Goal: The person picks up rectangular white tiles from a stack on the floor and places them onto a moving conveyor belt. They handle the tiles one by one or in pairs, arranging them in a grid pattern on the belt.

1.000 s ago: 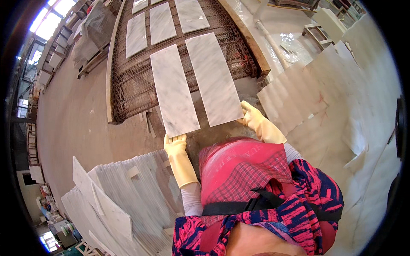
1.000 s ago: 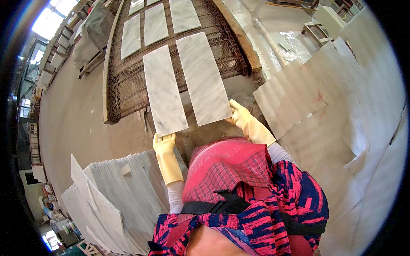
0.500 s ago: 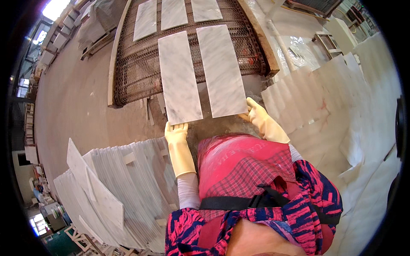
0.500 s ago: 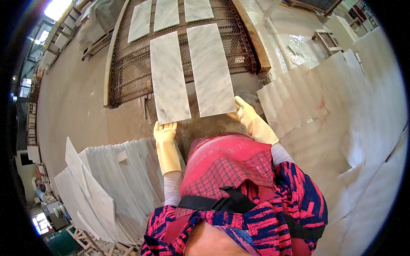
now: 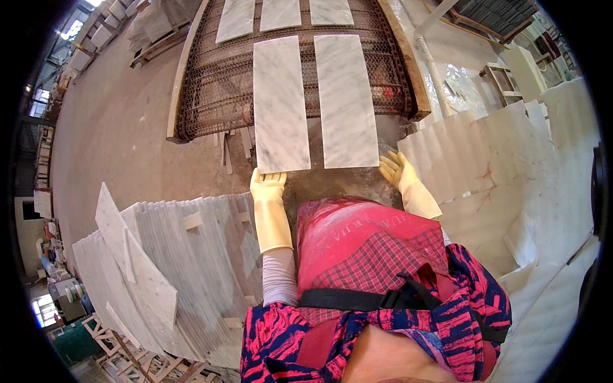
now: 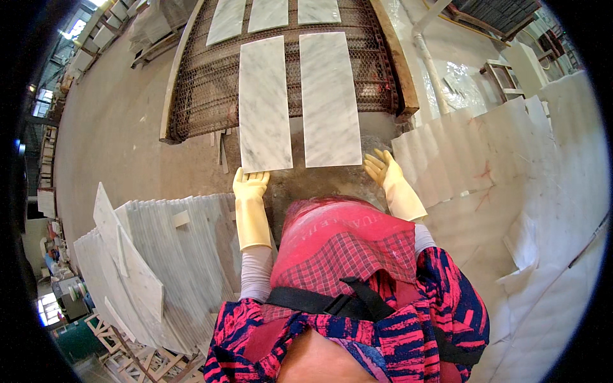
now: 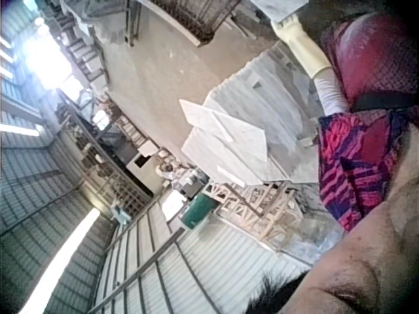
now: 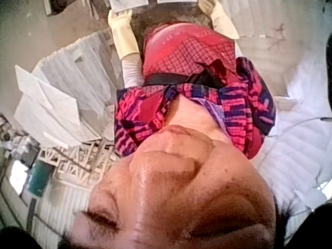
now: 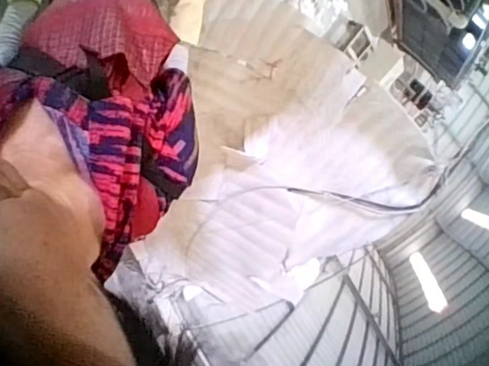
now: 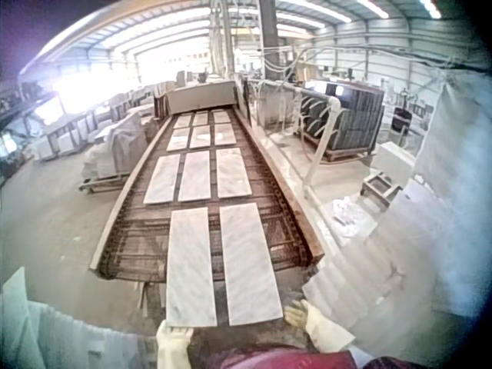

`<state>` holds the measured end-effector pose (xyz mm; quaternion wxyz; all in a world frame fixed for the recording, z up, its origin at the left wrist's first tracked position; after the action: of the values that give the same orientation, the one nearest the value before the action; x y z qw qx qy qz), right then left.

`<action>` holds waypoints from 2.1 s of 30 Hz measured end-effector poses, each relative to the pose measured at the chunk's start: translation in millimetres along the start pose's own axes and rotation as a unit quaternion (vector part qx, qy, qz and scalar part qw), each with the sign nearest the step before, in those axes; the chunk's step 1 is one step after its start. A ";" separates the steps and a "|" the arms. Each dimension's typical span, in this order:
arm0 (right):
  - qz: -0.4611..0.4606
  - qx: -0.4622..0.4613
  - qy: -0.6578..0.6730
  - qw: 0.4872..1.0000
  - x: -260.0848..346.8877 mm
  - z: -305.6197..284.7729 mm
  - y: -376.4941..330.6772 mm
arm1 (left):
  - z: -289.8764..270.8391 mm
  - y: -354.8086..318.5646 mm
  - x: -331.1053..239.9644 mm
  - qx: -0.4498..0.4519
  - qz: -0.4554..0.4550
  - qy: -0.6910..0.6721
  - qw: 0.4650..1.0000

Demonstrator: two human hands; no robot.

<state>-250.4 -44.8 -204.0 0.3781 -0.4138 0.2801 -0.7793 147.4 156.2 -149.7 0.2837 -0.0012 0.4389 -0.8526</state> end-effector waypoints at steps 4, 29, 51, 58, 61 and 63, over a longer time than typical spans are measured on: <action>0.024 -0.019 0.009 0.999 -12.6 -23.8 5.6 | -7.1 12.2 -1.1 0.009 0.001 0.011 1.000; 0.095 -0.061 -0.172 0.979 -62.4 -78.5 8.5 | -192.4 -33.0 4.0 -0.049 0.028 0.034 0.998; 0.203 -0.057 -0.660 0.721 -36.9 -158.7 -135.0 | -384.1 -186.2 65.8 -0.185 -0.068 0.387 0.901; 0.170 -0.005 -0.643 0.746 -18.4 -137.4 -135.4 | -409.3 -184.7 76.8 -0.181 -0.074 0.290 0.937; 0.123 0.039 -0.683 0.719 23.7 -84.1 -186.5 | -418.0 -194.9 92.5 -0.177 -0.027 0.271 0.946; 0.121 0.025 -0.691 0.712 30.0 -75.6 -203.6 | -392.8 -222.0 98.4 -0.194 -0.003 0.286 0.938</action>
<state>-399.1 53.4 -76.3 0.5677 -0.7898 -0.0312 -0.2302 -141.0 502.9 -249.1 0.1376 0.1860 0.6583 -0.7164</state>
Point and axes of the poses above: each hand's wrist, its own y-axis towards the middle knuckle, its own z-axis out of the palm, x = y × z, the point moved 7 cm from there along y, towards the middle knuckle, and after that the axes turned 4 degrees about z, right-handed, at the moved point
